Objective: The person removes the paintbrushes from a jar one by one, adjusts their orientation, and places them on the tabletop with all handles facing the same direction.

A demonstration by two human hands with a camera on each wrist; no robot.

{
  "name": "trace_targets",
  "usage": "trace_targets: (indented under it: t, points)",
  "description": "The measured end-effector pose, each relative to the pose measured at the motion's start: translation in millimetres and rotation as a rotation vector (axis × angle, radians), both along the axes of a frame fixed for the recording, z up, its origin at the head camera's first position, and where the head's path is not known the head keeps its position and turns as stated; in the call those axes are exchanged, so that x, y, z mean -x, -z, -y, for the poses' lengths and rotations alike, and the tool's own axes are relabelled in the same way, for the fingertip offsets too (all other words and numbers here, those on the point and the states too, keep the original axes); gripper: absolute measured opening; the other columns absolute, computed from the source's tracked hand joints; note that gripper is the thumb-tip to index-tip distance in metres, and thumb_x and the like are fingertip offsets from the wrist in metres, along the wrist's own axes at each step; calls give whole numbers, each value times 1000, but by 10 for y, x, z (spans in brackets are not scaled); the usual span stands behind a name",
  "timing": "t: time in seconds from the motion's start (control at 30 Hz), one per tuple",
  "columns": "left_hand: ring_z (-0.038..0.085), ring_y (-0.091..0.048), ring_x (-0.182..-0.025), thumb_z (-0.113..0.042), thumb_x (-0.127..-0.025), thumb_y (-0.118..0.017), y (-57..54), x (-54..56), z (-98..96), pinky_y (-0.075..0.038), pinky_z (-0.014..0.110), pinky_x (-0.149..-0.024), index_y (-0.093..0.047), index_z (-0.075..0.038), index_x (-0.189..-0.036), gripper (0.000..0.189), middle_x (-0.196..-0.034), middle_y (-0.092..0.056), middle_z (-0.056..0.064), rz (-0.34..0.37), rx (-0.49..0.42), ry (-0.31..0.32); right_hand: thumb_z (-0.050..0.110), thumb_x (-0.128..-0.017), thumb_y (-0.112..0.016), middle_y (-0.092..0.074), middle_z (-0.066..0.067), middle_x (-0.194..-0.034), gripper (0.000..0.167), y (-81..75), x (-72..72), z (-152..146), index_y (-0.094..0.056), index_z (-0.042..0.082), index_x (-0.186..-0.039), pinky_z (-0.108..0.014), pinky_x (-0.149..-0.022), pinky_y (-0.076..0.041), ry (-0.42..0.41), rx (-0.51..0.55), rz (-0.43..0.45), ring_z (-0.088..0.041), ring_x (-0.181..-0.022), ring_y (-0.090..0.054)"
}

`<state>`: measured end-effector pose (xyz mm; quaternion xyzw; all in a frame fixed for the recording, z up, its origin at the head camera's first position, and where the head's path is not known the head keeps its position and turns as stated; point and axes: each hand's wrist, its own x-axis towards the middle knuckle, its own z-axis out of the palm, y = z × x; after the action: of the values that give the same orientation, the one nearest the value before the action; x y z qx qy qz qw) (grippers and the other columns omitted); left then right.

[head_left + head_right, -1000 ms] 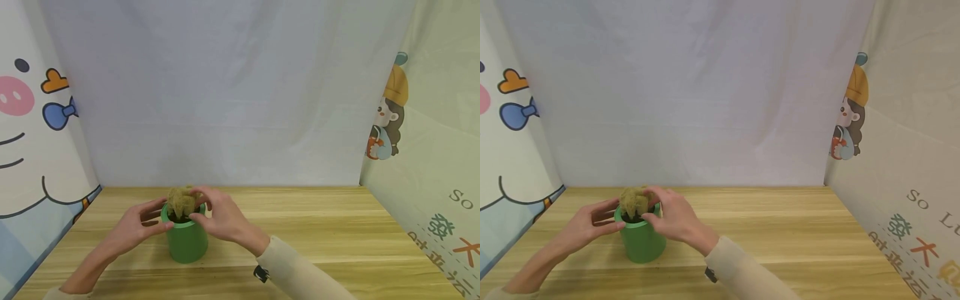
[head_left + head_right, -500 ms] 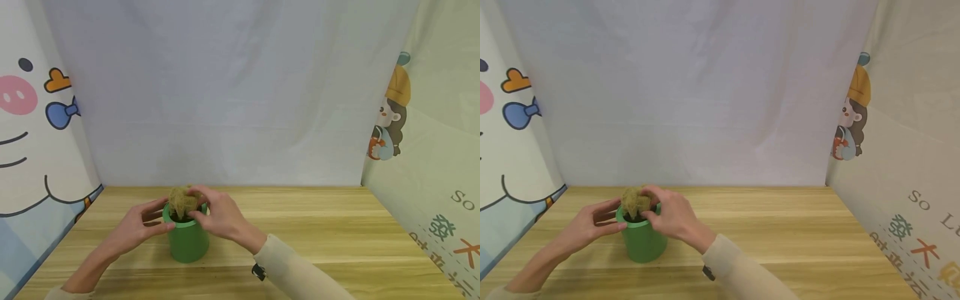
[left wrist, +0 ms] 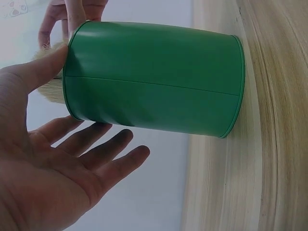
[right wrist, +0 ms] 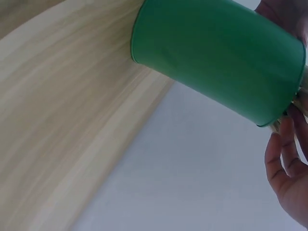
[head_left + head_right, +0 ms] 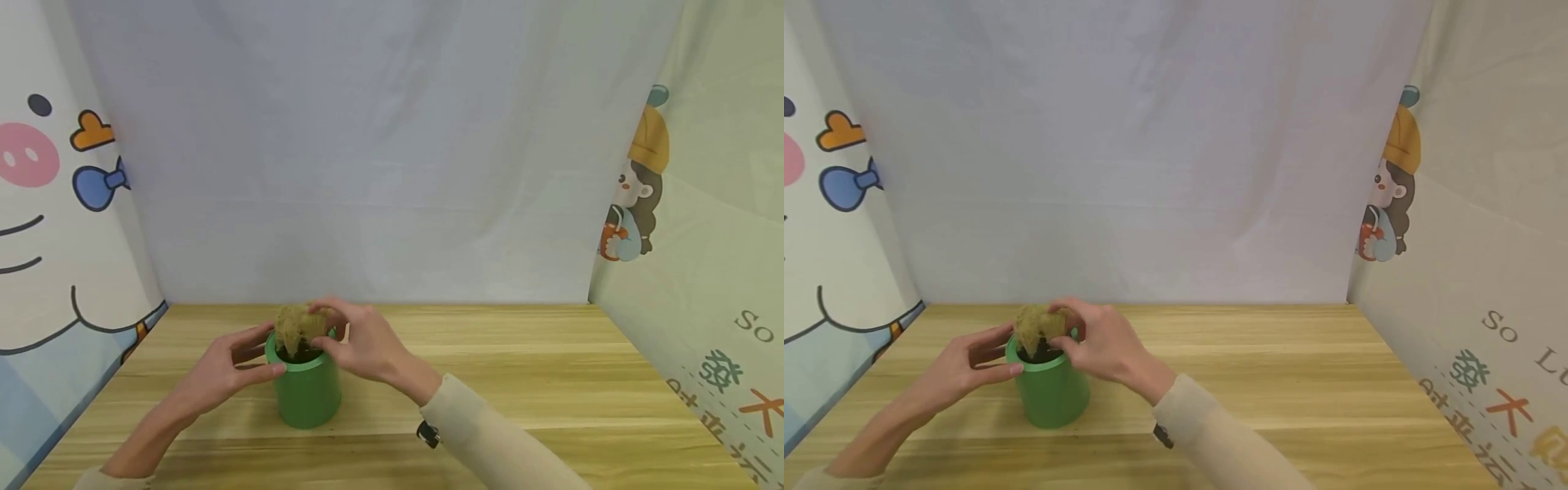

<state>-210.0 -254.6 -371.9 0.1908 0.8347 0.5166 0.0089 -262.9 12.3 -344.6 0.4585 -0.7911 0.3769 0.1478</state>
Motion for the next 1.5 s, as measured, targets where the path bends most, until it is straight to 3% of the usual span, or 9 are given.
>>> trace_targets:
  t: [0.3,0.47,0.7,1.0,1.23,1.5]
  points:
    - [57,-46,-138,-22,-102,-73,3,7,7,-53,60,-100,-31,5,-163,79,-162,-37,30,4,-3,-2,3,-97,-76,-72,-1,-80,36,-193,36,-41,-63,5,-131,-20,-60,-52,-76,64,-8,-5,-67,-63]
    - [57,-46,-138,-22,-102,-73,6,13,8,-53,59,-100,-30,5,-163,80,-163,-35,31,20,-3,-4,-1,-96,-76,-71,-3,-78,38,-335,46,-70,-63,3,-131,-23,-63,-54,-88,123,-30,-11,-67,-65]
    - [57,-47,-138,-21,-101,-73,16,23,7,-52,60,-101,-30,5,-163,80,-163,-33,31,34,-2,-6,-2,-95,-77,-73,-5,-79,38,-585,74,-142,-65,4,-130,-24,-65,-56,-100,227,-60,-4,-67,-67]
    - [56,-47,-138,-22,-100,-75,16,16,6,-52,60,-102,-31,5,-163,81,-163,-33,29,46,-1,-30,-2,-94,-78,-76,-4,-85,40,-887,84,-299,-66,4,-132,-31,-72,-59,-82,310,-61,-8,-73,-72]
    - [56,-45,-139,-26,-100,-75,7,-2,15,-51,61,-102,-31,3,-164,83,-165,-31,29,72,7,-36,-4,-94,-77,-77,-5,-89,40,-855,128,-484,-66,6,-131,-35,-72,-59,-63,331,97,-16,-76,-74]
    - [56,-43,-141,-28,-99,-76,-17,4,6,-50,62,-103,-31,2,-164,84,-165,-31,28,79,-1,-38,-2,-96,-76,-78,-8,-91,39,-565,218,-747,-67,5,-133,-43,-71,-62,34,257,242,-21,-76,-74]
